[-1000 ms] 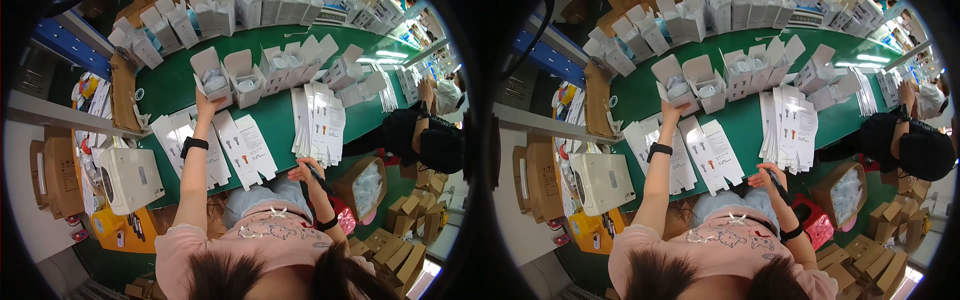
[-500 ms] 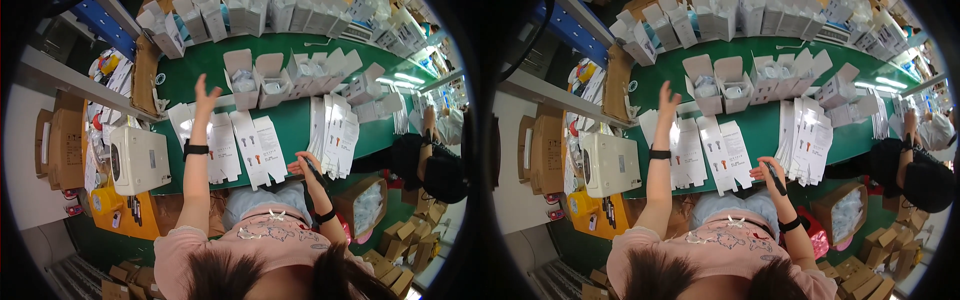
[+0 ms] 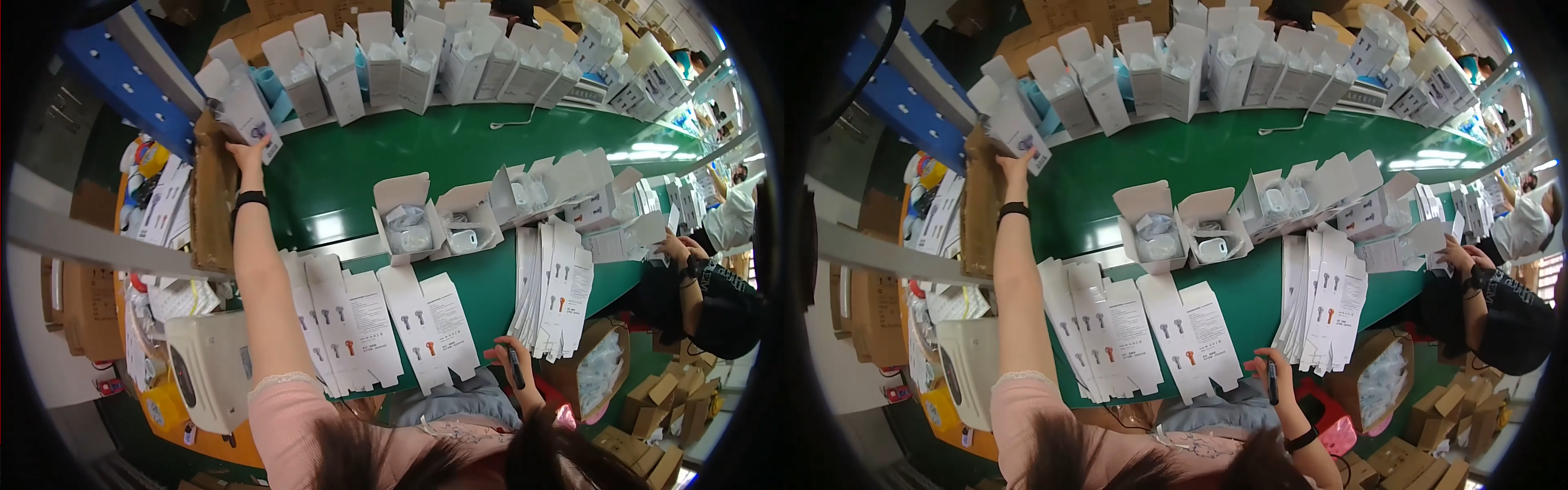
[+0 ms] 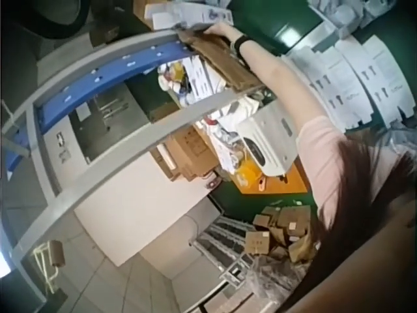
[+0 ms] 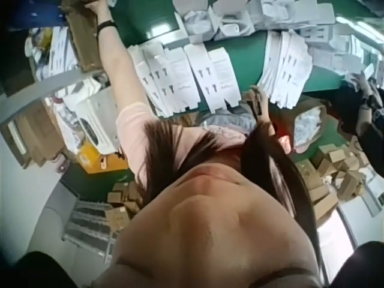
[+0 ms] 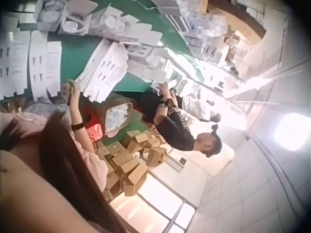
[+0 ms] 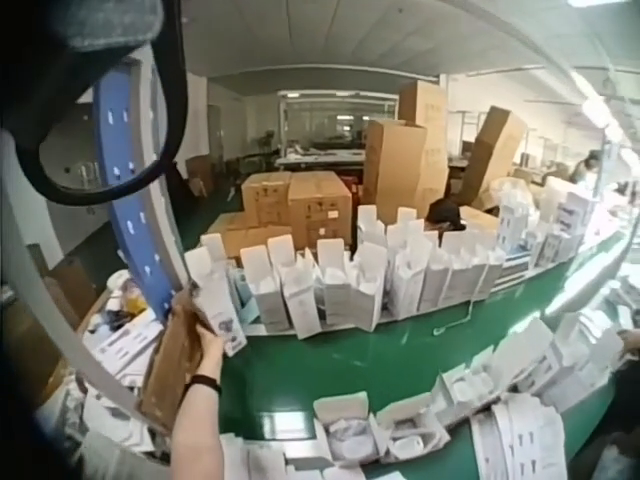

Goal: Marking individual white cardboard packaging components with a marker and sorting them into stacks.

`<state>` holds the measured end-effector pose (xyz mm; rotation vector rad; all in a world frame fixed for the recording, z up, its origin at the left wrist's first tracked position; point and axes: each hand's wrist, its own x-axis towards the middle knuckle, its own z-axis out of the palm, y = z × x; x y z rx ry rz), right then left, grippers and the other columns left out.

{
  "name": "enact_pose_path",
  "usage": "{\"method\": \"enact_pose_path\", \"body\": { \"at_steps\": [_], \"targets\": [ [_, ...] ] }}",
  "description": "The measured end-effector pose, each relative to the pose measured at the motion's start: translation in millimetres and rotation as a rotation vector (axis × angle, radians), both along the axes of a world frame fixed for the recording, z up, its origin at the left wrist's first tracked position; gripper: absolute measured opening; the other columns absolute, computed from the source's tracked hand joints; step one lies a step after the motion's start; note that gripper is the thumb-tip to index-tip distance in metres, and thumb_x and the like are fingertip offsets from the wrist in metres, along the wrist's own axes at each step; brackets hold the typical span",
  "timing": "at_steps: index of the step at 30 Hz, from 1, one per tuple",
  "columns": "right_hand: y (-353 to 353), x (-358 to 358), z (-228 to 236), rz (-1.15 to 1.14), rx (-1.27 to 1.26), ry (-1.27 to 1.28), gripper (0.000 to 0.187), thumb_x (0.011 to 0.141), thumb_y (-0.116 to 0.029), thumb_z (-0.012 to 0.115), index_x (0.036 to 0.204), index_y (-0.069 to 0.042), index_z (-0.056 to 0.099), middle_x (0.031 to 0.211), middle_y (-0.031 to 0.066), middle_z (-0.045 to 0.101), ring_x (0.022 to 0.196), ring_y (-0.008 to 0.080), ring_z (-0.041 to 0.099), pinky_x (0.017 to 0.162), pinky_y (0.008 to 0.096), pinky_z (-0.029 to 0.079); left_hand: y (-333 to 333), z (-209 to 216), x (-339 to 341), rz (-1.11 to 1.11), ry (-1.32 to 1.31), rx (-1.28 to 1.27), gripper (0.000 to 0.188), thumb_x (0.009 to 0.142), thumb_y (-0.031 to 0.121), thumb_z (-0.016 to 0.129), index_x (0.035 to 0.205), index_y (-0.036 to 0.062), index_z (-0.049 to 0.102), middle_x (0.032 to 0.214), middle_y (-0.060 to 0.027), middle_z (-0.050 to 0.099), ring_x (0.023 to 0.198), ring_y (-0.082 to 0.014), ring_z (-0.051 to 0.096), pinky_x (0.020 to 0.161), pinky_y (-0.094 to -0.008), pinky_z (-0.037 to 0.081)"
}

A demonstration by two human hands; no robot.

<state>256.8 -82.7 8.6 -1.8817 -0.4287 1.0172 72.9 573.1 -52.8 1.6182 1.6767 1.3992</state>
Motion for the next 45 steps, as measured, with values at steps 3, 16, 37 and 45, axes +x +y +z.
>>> {"method": "enact_pose_path", "body": {
  "at_steps": [3,16,37,45],
  "targets": [
    [12,10,3,-0.041,-0.063,0.020,0.022,0.086,-0.018,0.048,0.098,0.000,0.048,0.079,0.0113,0.062,0.073,0.0158,0.060,0.062,0.0247,0.046,11,-20,13,-0.128,-0.045,-0.056,0.101,0.043,0.027,0.083,0.119,-0.0084,0.028,0.120,-0.0251,0.035,0.114,-0.0368,0.033,0.096,-0.0392,0.028],
    [36,-7,1,0.117,0.012,-0.095,0.016,0.083,-0.010,0.053,0.096,-0.002,0.050,0.074,0.0097,0.063,0.069,0.0128,0.059,0.062,0.0243,0.045,-3,-22,-2,-0.043,-0.138,0.090,0.046,0.054,0.017,0.078,0.090,-0.0036,0.057,0.084,-0.0145,0.062,0.076,-0.0284,0.060,0.069,-0.0373,0.046],
    [-15,14,65,-0.487,0.480,-0.325,0.017,0.090,-0.017,0.038,0.097,-0.001,0.042,0.068,0.0106,0.058,0.063,0.0149,0.055,0.060,0.0231,0.042,-476,156,63,-0.985,0.681,-0.035,0.042,0.068,0.015,0.065,0.106,0.0029,0.054,0.108,-0.0124,0.053,0.101,-0.0212,0.049,0.086,-0.0312,0.037],
    [-42,33,66,-0.524,0.504,-0.342,0.018,0.090,-0.017,0.038,0.097,-0.001,0.042,0.065,0.0095,0.055,0.062,0.0139,0.054,0.058,0.0225,0.041,-519,56,197,-0.926,-0.265,-0.360,0.054,0.059,-0.004,0.064,0.109,-0.0032,0.044,0.104,-0.0182,0.054,0.090,-0.0269,0.057,0.072,-0.0317,0.046]
  ]
}}
